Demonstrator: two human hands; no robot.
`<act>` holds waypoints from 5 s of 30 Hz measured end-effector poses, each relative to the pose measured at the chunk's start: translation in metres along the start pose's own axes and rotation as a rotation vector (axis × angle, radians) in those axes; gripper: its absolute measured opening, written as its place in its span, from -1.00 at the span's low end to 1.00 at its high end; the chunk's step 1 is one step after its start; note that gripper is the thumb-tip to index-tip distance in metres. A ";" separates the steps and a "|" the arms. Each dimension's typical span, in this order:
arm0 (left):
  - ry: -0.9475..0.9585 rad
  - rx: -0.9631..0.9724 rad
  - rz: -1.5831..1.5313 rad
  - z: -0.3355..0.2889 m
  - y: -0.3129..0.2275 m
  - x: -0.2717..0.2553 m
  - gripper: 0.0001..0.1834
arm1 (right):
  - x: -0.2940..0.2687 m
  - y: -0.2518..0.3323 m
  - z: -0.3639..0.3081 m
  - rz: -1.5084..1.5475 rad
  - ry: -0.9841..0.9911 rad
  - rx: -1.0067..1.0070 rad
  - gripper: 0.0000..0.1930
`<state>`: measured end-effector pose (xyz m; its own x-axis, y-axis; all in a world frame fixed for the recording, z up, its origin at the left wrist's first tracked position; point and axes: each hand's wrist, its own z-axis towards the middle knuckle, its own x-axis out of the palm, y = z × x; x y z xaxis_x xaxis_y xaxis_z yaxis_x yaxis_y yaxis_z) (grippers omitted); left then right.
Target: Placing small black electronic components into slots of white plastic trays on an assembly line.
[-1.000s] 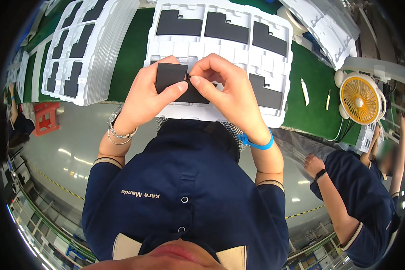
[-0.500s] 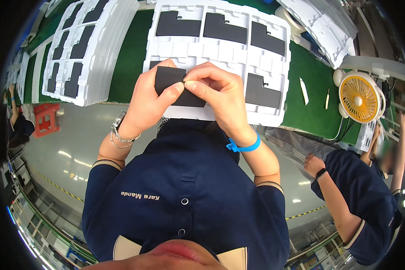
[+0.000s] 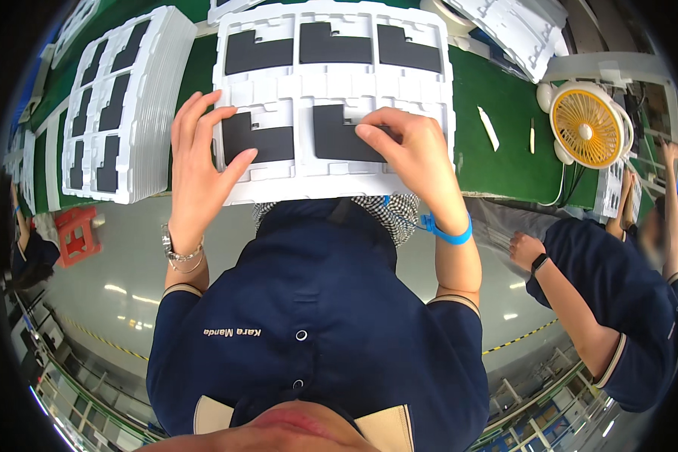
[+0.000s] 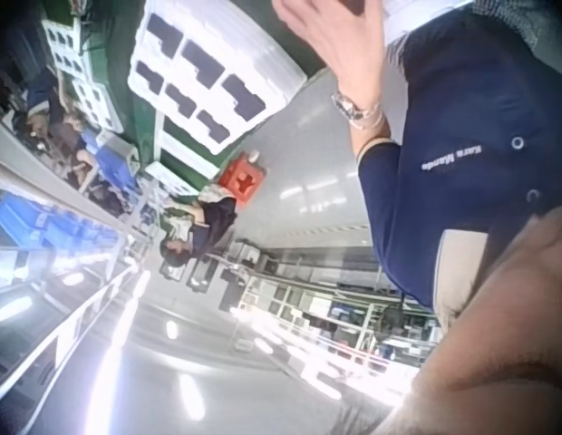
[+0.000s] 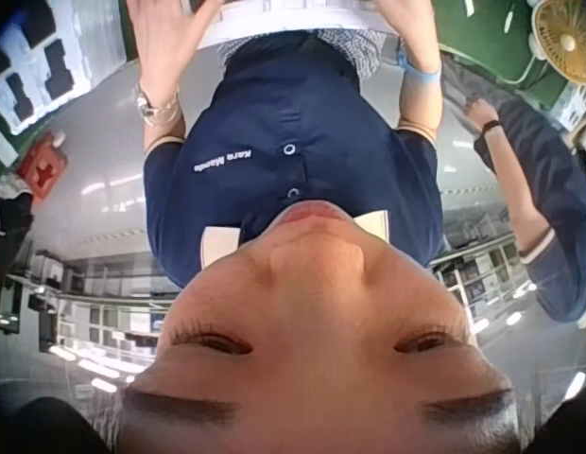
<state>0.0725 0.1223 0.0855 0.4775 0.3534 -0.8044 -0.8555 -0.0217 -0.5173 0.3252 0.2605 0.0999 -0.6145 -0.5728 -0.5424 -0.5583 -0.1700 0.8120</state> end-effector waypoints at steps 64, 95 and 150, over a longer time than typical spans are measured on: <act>0.140 -0.274 -0.762 0.018 -0.045 0.013 -0.68 | 0.046 0.039 0.008 0.282 -0.019 -0.319 -0.95; 0.144 -0.338 -0.827 0.011 -0.035 0.015 -0.68 | 0.054 0.041 0.009 0.726 0.172 -0.065 -0.90; 0.212 -0.447 -1.143 0.019 -0.062 0.031 -0.75 | 0.016 0.017 -0.019 0.199 0.013 -0.301 -0.82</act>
<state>0.1362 0.1520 0.0980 0.9615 0.2221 0.1619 0.1942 -0.1321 -0.9720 0.3161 0.2329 0.1089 -0.6867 -0.6281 -0.3660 -0.2382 -0.2812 0.9296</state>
